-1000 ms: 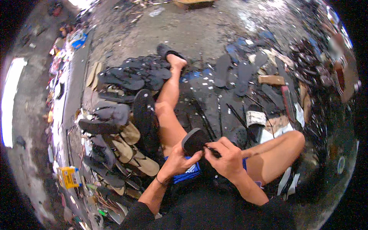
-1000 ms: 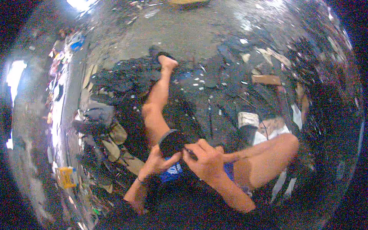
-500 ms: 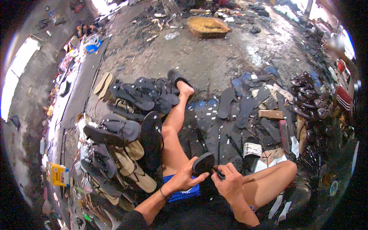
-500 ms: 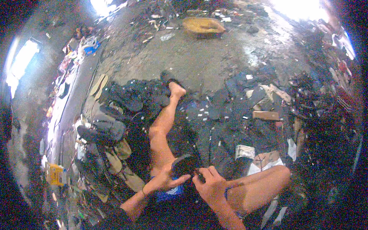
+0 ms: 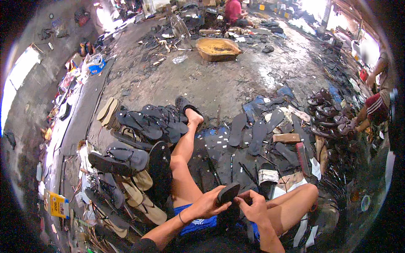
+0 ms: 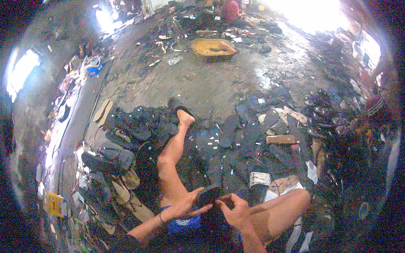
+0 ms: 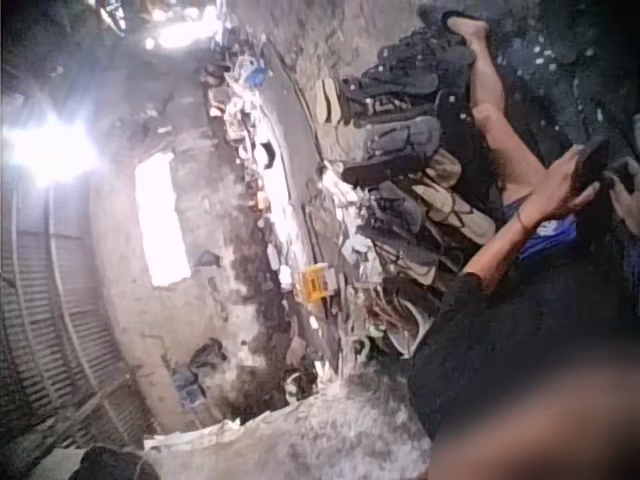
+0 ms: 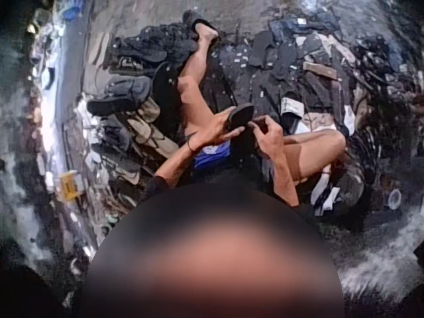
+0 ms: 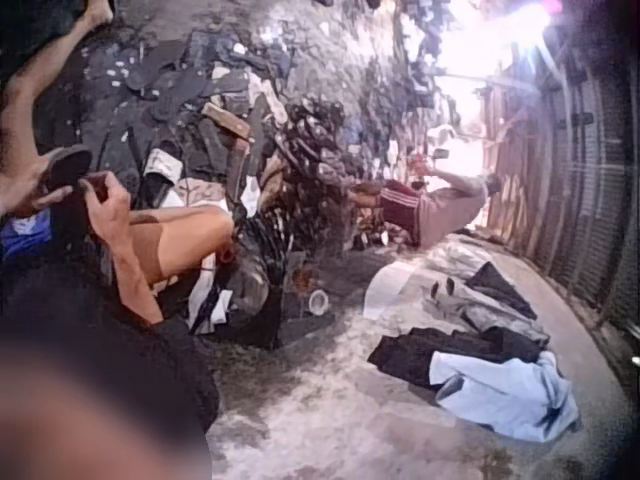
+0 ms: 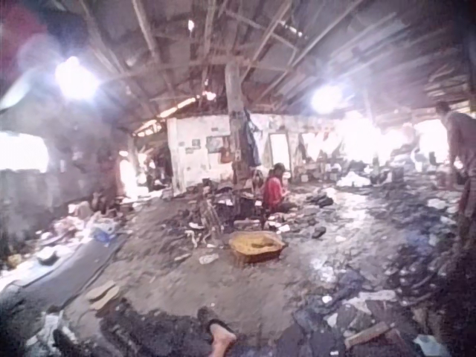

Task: The person sits on the floor and repeatedly assembles black flip-flops by hand. They pick up a sole and a strap, thread the strap through a hole in the sole, and pull it tight. The person handles multiple sandals one at a time, placing finished units aside.

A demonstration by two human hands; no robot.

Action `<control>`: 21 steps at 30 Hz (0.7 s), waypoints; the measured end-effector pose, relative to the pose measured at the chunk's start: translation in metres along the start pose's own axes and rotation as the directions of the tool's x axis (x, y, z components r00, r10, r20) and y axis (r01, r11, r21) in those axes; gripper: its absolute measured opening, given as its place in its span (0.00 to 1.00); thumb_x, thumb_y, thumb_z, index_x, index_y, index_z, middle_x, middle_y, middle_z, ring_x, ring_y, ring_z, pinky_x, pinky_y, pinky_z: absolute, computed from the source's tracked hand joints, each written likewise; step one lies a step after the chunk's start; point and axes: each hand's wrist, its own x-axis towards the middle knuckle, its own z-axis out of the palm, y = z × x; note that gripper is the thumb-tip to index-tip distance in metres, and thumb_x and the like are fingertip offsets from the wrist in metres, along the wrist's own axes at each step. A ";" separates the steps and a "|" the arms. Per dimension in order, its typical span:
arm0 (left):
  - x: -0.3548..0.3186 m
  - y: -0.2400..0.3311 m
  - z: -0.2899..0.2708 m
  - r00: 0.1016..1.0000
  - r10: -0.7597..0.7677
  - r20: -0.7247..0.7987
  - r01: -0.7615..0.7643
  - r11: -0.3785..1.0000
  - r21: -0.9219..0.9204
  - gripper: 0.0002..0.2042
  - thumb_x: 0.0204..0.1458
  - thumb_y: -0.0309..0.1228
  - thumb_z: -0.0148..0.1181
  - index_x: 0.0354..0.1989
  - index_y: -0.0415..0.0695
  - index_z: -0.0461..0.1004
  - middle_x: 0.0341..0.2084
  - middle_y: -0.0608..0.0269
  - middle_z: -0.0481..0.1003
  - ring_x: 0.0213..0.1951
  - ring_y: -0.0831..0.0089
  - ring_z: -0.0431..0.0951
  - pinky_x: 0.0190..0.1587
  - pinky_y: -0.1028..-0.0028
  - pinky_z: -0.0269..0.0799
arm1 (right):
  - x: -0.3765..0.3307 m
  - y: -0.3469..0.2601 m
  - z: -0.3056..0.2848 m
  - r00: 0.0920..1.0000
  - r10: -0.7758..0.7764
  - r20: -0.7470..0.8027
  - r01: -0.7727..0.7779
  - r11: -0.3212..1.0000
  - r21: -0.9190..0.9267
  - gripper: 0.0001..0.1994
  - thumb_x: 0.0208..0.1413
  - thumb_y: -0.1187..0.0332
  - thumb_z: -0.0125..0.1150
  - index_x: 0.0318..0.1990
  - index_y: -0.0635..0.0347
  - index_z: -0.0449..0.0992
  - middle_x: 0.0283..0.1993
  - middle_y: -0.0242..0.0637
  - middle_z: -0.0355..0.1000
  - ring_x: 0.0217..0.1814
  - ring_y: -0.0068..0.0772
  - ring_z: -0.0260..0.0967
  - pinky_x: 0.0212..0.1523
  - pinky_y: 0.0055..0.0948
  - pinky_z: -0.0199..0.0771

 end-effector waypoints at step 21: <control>-0.012 0.054 0.008 0.825 -0.395 -0.405 0.030 0.745 -0.666 0.32 0.53 0.33 0.67 0.65 0.37 0.64 0.56 0.55 0.72 0.56 0.63 0.74 0.61 0.65 0.69 | 0.094 -0.044 -0.060 0.877 -0.465 -0.122 0.416 0.861 -0.295 0.13 0.55 0.76 0.65 0.49 0.61 0.76 0.59 0.52 0.70 0.68 0.50 0.65 0.64 0.41 0.65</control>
